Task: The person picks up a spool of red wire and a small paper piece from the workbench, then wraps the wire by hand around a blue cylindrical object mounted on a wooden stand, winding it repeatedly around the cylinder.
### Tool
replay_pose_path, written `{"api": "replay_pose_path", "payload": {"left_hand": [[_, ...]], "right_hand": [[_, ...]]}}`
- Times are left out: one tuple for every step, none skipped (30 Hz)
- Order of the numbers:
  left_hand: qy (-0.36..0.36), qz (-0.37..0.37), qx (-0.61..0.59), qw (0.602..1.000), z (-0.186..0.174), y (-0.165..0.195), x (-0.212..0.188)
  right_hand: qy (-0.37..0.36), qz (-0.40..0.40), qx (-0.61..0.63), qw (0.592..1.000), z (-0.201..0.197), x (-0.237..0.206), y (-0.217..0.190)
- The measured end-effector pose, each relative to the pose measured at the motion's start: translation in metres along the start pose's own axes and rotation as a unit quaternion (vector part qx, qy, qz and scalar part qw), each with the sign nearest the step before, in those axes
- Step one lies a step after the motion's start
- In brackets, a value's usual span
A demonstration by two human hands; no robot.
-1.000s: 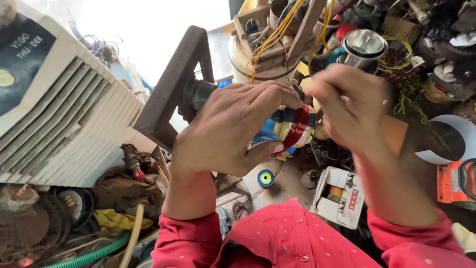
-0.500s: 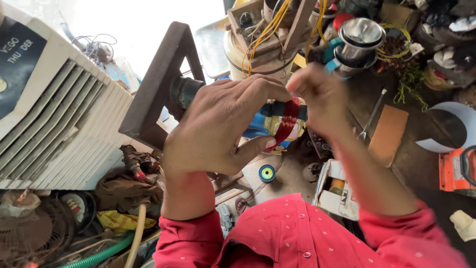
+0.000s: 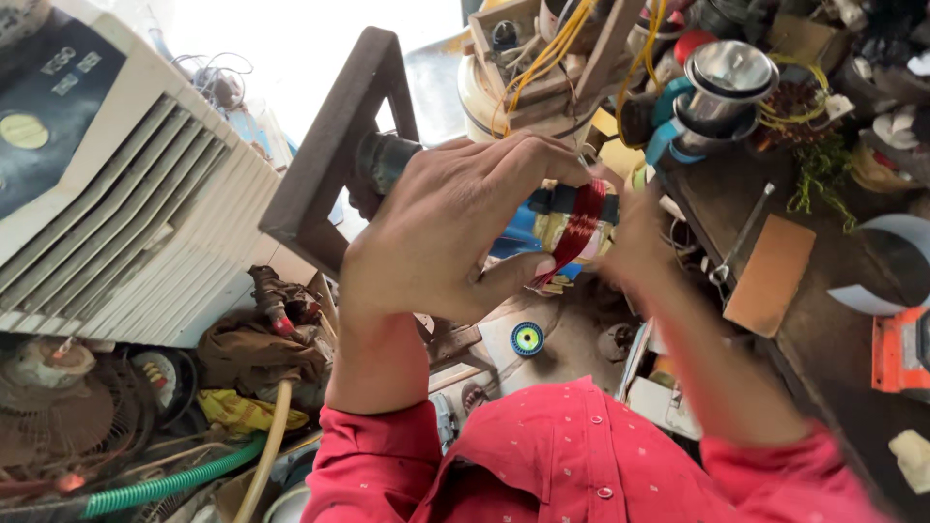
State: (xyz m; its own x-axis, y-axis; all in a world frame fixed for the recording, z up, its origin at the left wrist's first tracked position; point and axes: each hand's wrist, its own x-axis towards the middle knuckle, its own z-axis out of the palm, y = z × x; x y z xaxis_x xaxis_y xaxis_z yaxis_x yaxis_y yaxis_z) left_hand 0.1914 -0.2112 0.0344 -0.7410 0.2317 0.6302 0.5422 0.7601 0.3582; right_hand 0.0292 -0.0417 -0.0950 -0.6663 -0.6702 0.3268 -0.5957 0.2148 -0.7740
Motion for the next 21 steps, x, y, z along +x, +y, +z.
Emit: {"api": "replay_pose_path", "payload": {"left_hand": [[0.004, -0.005, 0.003, 1.000, 0.001, 0.000, 0.000], [0.008, -0.009, 0.007, 1.000, 0.001, 0.000, 0.001], [0.006, -0.022, 0.015, 1.000, 0.002, 0.001, 0.001], [0.002, -0.034, 0.020, 0.999, 0.003, 0.001, 0.001], [0.013, -0.015, 0.021, 1.000, 0.005, 0.001, 0.002], [0.022, 0.001, 0.015, 1.000, 0.007, 0.001, 0.002], [0.020, 0.006, 0.014, 1.000, 0.009, 0.001, 0.002], [0.018, 0.010, 0.012, 1.000, 0.011, 0.001, 0.003], [0.007, -0.001, 0.015, 1.000, 0.013, 0.001, 0.003], [0.000, -0.004, 0.016, 1.000, 0.015, 0.001, 0.004], [-0.006, -0.007, 0.017, 1.000, 0.016, 0.002, 0.004], [-0.005, -0.004, 0.019, 1.000, 0.016, 0.002, 0.005], [-0.001, -0.005, 0.022, 1.000, 0.017, 0.002, 0.005], [0.003, -0.006, 0.024, 1.000, 0.016, 0.002, 0.006], [0.009, -0.008, 0.026, 1.000, 0.016, 0.003, 0.007], [0.009, -0.011, 0.028, 0.999, 0.016, 0.003, 0.009], [0.010, -0.013, 0.031, 0.999, 0.016, 0.004, 0.010], [0.002, -0.019, 0.028, 0.999, 0.015, 0.004, 0.011], [-0.011, -0.026, 0.020, 0.999, 0.016, 0.005, 0.012], [-0.014, -0.021, 0.008, 1.000, 0.016, 0.005, 0.013], [-0.015, -0.009, -0.001, 1.000, 0.017, 0.005, 0.013]], "right_hand": [[-0.026, 0.191, -0.039, 0.980, 0.016, -0.011, -0.006], [-0.013, -0.023, 0.047, 0.999, 0.025, -0.033, -0.014], [-0.165, -0.020, -0.016, 0.986, 0.020, -0.050, -0.018], [-0.309, -0.013, -0.081, 0.948, 0.010, -0.063, -0.024], [-0.296, -0.140, 0.014, 0.945, -0.012, -0.071, -0.025], [-0.272, -0.256, 0.111, 0.921, -0.040, -0.073, -0.026], [-0.216, -0.212, 0.103, 0.947, -0.051, -0.062, -0.020], [-0.158, -0.172, 0.093, 0.968, -0.060, -0.043, -0.011], [-0.098, -0.132, 0.081, 0.983, -0.065, -0.024, 0.001], [-0.038, -0.090, 0.070, 0.993, -0.064, -0.007, 0.012], [0.021, -0.049, 0.057, 0.997, -0.057, 0.002, 0.022], [0.016, -0.004, 0.091, 0.996, -0.040, 0.002, 0.030], [0.010, 0.040, 0.124, 0.991, -0.016, -0.002, 0.032], [0.003, 0.083, 0.156, 0.984, 0.004, -0.014, 0.029], [-0.011, -0.087, -0.044, 0.995, 0.016, -0.032, 0.023], [-0.102, -0.079, 0.023, 0.991, 0.018, -0.051, 0.014], [-0.193, -0.072, 0.091, 0.974, 0.014, -0.068, 0.004], [-0.200, -0.156, 0.103, 0.962, -0.002, -0.079, -0.004], [-0.205, -0.232, 0.116, 0.944, -0.025, -0.086, -0.010], [-0.160, -0.214, 0.124, 0.956, -0.045, -0.081, -0.013], [-0.112, -0.201, 0.127, 0.965, -0.066, -0.070, -0.012]]}}
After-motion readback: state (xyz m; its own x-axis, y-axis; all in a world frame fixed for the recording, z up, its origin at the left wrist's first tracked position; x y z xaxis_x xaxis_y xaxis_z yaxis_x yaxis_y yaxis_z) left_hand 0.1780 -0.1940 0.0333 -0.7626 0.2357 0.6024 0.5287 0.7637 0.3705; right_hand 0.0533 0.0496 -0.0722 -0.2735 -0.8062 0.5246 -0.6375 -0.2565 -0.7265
